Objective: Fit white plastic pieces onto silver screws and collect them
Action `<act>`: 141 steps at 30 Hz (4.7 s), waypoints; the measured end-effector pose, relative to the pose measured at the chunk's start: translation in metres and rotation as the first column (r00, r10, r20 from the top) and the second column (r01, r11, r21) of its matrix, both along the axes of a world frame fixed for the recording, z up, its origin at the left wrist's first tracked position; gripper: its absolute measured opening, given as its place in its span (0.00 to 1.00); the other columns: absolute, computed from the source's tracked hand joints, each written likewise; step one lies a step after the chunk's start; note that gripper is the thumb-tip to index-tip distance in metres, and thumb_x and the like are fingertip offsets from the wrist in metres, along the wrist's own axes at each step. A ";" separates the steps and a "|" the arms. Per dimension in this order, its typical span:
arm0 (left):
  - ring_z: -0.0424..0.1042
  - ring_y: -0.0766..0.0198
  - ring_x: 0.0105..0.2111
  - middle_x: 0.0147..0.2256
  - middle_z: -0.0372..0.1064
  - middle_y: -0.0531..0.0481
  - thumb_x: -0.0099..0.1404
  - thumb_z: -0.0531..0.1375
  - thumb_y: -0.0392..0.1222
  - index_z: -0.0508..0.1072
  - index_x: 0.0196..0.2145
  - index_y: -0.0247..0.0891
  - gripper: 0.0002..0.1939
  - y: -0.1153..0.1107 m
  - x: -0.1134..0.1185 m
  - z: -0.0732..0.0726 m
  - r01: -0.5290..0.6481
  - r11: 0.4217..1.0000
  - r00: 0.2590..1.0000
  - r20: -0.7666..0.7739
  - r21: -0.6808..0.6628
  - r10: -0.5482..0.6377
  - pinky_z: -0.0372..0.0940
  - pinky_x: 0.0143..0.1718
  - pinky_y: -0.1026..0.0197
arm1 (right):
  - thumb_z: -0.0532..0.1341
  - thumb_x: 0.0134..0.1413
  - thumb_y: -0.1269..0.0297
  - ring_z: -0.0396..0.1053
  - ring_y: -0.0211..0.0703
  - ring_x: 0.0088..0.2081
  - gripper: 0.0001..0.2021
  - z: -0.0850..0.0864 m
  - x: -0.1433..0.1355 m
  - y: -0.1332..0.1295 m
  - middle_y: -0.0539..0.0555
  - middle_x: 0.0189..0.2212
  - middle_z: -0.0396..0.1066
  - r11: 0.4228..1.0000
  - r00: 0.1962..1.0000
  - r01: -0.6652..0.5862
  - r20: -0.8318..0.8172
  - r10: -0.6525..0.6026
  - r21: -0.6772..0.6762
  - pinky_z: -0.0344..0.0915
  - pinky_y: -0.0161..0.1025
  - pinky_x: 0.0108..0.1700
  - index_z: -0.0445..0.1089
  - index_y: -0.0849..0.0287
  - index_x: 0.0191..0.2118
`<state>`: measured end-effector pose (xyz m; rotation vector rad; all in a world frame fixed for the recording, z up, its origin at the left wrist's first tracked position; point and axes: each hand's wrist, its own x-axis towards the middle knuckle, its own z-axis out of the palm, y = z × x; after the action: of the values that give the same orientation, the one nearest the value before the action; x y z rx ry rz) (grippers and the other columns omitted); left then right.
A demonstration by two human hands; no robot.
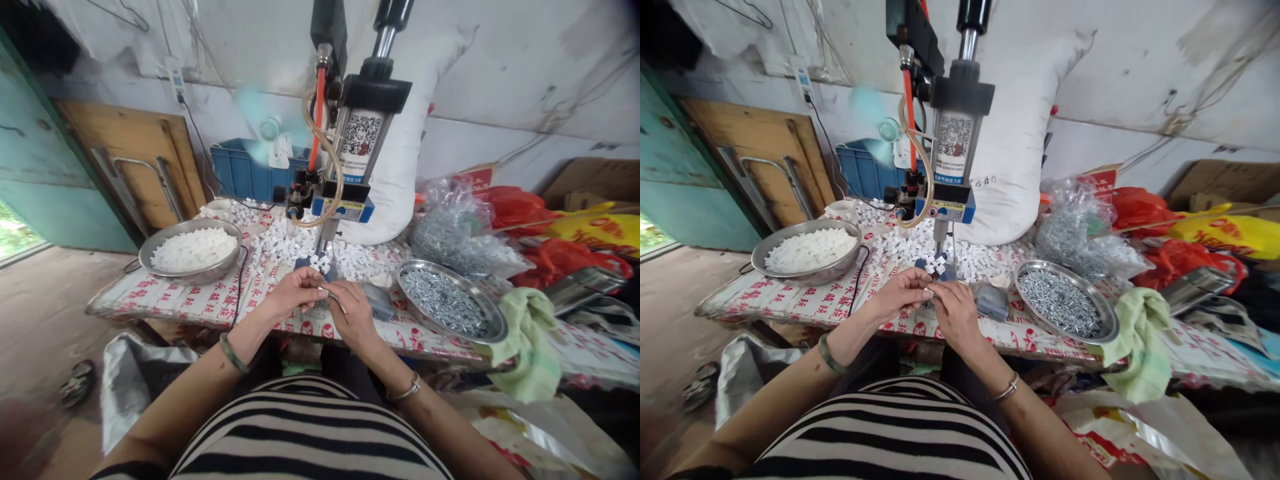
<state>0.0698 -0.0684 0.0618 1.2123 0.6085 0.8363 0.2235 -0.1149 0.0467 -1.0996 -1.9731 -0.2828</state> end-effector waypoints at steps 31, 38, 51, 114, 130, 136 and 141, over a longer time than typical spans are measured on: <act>0.64 0.66 0.28 0.27 0.67 0.49 0.57 0.55 0.37 0.73 0.33 0.35 0.08 0.063 0.031 -0.026 -0.223 0.546 0.676 -0.275 0.808 0.684 0.59 0.35 0.64 | 0.52 0.57 0.71 0.65 0.44 0.41 0.14 0.006 0.018 0.081 0.55 0.38 0.73 0.973 0.906 0.216 0.388 -0.168 -0.083 0.53 0.41 0.43 0.68 0.58 0.48; 0.64 0.65 0.29 0.27 0.66 0.49 0.57 0.56 0.37 0.72 0.31 0.36 0.06 0.064 0.030 -0.024 -0.123 0.489 0.643 -0.306 0.864 0.702 0.58 0.37 0.63 | 0.52 0.56 0.69 0.68 0.44 0.35 0.18 -0.008 0.041 0.050 0.55 0.35 0.74 0.900 0.885 0.417 0.284 -0.370 -0.126 0.57 0.40 0.39 0.64 0.57 0.53; 0.62 0.66 0.28 0.25 0.64 0.51 0.57 0.56 0.37 0.71 0.29 0.36 0.05 0.063 0.030 -0.022 -0.168 0.525 0.656 -0.302 0.834 0.691 0.58 0.35 0.64 | 0.52 0.54 0.69 0.65 0.52 0.46 0.16 -0.094 0.084 -0.008 0.64 0.45 0.70 0.824 0.720 0.554 0.428 -0.546 0.119 0.50 0.57 0.53 0.67 0.63 0.48; 0.69 0.61 0.38 0.35 0.72 0.47 0.62 0.52 0.47 0.73 0.34 0.37 0.13 0.045 0.009 -0.038 -0.018 0.689 0.508 -0.587 0.724 0.630 0.61 0.41 0.61 | 0.54 0.52 0.59 0.69 0.41 0.35 0.19 -0.004 0.063 0.062 0.54 0.35 0.73 0.797 0.898 0.199 -0.219 -0.381 -0.570 0.63 0.39 0.40 0.65 0.58 0.49; 0.69 0.61 0.38 0.38 0.73 0.50 0.58 0.51 0.41 0.74 0.33 0.41 0.12 0.051 0.008 -0.024 0.224 0.752 0.333 -0.774 0.620 0.539 0.60 0.35 0.63 | 0.50 0.55 0.60 0.68 0.54 0.43 0.16 0.005 0.193 0.028 0.62 0.41 0.71 0.185 0.465 0.868 0.622 -0.630 -0.461 0.62 0.47 0.40 0.73 0.57 0.40; 0.68 0.62 0.35 0.33 0.71 0.48 0.60 0.50 0.39 0.71 0.30 0.38 0.10 0.041 0.007 -0.022 -0.018 0.742 0.543 -0.617 0.670 0.570 0.60 0.35 0.63 | 0.53 0.53 0.60 0.67 0.48 0.36 0.15 0.005 0.203 0.022 0.62 0.35 0.71 0.365 0.460 0.844 0.181 -0.869 -0.393 0.60 0.43 0.38 0.72 0.62 0.38; 0.57 0.74 0.17 0.25 0.64 0.54 0.56 0.56 0.46 0.68 0.30 0.35 0.10 0.013 0.009 -0.019 -0.222 0.960 0.927 -0.268 0.173 0.262 0.50 0.18 0.69 | 0.58 0.45 0.57 0.63 0.38 0.25 0.13 0.011 0.139 0.021 0.51 0.24 0.68 0.808 0.596 0.404 -0.547 -0.588 -0.429 0.61 0.37 0.31 0.70 0.62 0.31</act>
<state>0.0788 -0.0551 0.0432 1.4196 0.9665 0.9279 0.3621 -0.0938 0.0577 -1.6586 -1.0373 0.0943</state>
